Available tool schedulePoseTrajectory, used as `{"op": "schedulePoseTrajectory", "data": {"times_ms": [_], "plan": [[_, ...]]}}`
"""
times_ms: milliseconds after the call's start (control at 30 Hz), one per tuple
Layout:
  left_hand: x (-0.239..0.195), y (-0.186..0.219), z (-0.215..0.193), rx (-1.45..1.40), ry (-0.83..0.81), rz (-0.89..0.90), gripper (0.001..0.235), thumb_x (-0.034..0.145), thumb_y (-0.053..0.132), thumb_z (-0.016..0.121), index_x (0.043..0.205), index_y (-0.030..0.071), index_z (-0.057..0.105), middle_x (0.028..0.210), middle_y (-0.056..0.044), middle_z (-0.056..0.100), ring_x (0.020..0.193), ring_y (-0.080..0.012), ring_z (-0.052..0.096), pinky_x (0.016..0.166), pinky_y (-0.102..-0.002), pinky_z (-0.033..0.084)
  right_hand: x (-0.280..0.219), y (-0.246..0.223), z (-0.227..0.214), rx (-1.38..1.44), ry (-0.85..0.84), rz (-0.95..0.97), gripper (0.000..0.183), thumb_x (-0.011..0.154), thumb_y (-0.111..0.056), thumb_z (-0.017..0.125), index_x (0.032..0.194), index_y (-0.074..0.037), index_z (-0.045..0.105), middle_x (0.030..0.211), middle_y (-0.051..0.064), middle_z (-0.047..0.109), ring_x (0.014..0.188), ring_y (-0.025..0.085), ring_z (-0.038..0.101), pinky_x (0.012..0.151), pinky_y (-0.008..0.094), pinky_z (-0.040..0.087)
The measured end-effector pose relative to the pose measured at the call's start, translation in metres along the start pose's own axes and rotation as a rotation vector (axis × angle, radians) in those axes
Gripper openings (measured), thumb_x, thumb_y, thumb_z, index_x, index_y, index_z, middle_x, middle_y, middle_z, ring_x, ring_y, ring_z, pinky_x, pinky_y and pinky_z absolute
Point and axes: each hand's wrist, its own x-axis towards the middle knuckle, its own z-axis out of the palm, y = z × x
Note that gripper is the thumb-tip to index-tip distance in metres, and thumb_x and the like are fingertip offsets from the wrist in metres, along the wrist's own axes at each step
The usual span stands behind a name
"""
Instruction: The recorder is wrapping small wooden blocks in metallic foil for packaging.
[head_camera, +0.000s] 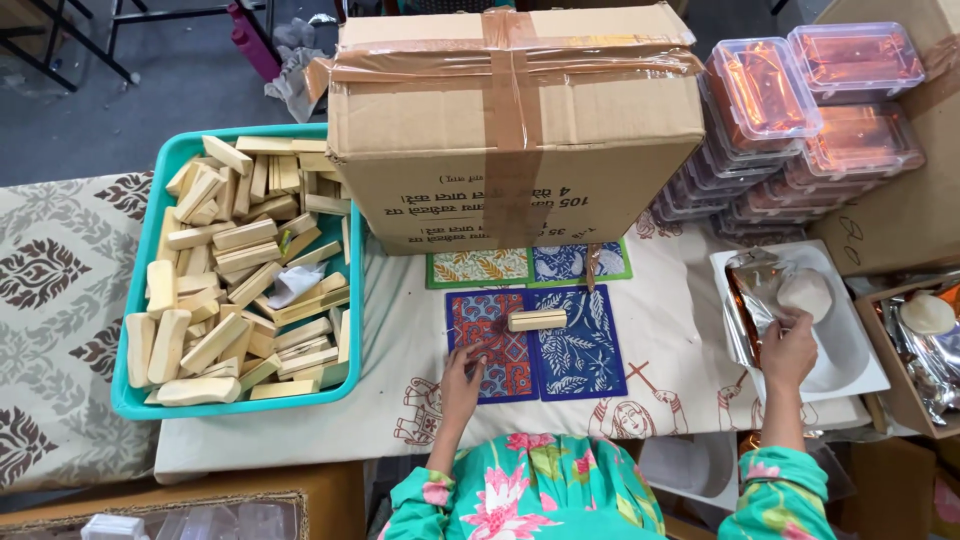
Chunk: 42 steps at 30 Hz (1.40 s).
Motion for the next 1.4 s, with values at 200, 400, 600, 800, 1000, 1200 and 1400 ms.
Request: {"op": "schedulePoseTrajectory", "data": {"times_ms": [200,400,600,800,1000,1200,1400], "plan": [[0.002,-0.004,0.002,-0.003,-0.009,0.001,0.030,0.095,0.018,0.069,0.125,0.014,0.069,0.118,-0.009,0.069,0.097,-0.0224,0.072,0.082,-0.036,0.056,-0.009,-0.029,-0.019,-0.094,-0.073,-0.128,0.045,0.087,-0.001,0.068,0.130,-0.007,0.058,0.125,0.013,0.068,0.105,0.039,0.067,0.087,0.050,0.052],[0.001,0.006,-0.002,-0.035,-0.013,-0.011,0.029,0.095,0.017,0.069,0.123,0.013,0.070,0.116,-0.009,0.070,0.096,-0.0229,0.073,0.080,-0.036,0.056,-0.008,-0.036,-0.034,-0.115,-0.159,-0.158,0.058,0.078,0.004,0.067,0.134,-0.009,0.061,0.129,0.014,0.063,0.108,0.039,0.065,0.088,0.049,0.053],[0.001,0.005,-0.001,-0.030,-0.019,-0.022,0.029,0.094,0.017,0.069,0.123,0.013,0.070,0.116,-0.009,0.070,0.097,-0.0234,0.073,0.078,-0.036,0.057,-0.013,-0.045,-0.049,-0.168,-0.142,-0.162,0.054,0.084,-0.001,0.071,0.135,-0.015,0.067,0.127,0.012,0.066,0.101,0.035,0.068,0.085,0.045,0.054],[0.001,-0.003,0.001,-0.019,-0.002,0.024,0.029,0.094,0.016,0.070,0.123,0.012,0.070,0.115,-0.010,0.070,0.096,-0.0242,0.074,0.078,-0.037,0.056,-0.014,-0.039,-0.047,-0.209,-0.074,-0.224,0.014,0.100,-0.018,0.076,0.114,-0.016,0.075,0.106,0.006,0.073,0.089,0.028,0.070,0.082,0.042,0.055],[0.001,0.000,0.000,-0.027,-0.022,0.000,0.029,0.094,0.015,0.069,0.123,0.013,0.070,0.114,-0.009,0.070,0.096,-0.0235,0.074,0.076,-0.036,0.057,-0.019,-0.029,-0.038,-0.213,-0.021,-0.183,0.013,0.106,-0.016,0.072,0.118,-0.017,0.077,0.107,0.007,0.071,0.093,0.030,0.069,0.082,0.043,0.054],[-0.001,0.002,-0.001,-0.025,-0.014,-0.006,0.028,0.094,0.016,0.070,0.122,0.012,0.071,0.112,-0.009,0.070,0.095,-0.0229,0.074,0.076,-0.036,0.057,-0.022,-0.013,-0.027,-0.117,-0.023,-0.236,0.016,0.101,-0.009,0.065,0.108,-0.015,0.078,0.118,0.005,0.070,0.098,0.028,0.069,0.089,0.040,0.055],[0.000,0.004,-0.002,-0.027,-0.028,-0.013,0.028,0.094,0.016,0.069,0.123,0.013,0.070,0.112,-0.008,0.070,0.096,-0.0216,0.073,0.074,-0.035,0.056,-0.025,-0.035,-0.039,-0.111,-0.104,-0.255,0.029,0.089,-0.025,0.080,0.116,-0.014,0.077,0.126,0.006,0.070,0.104,0.030,0.069,0.089,0.041,0.055]]}}
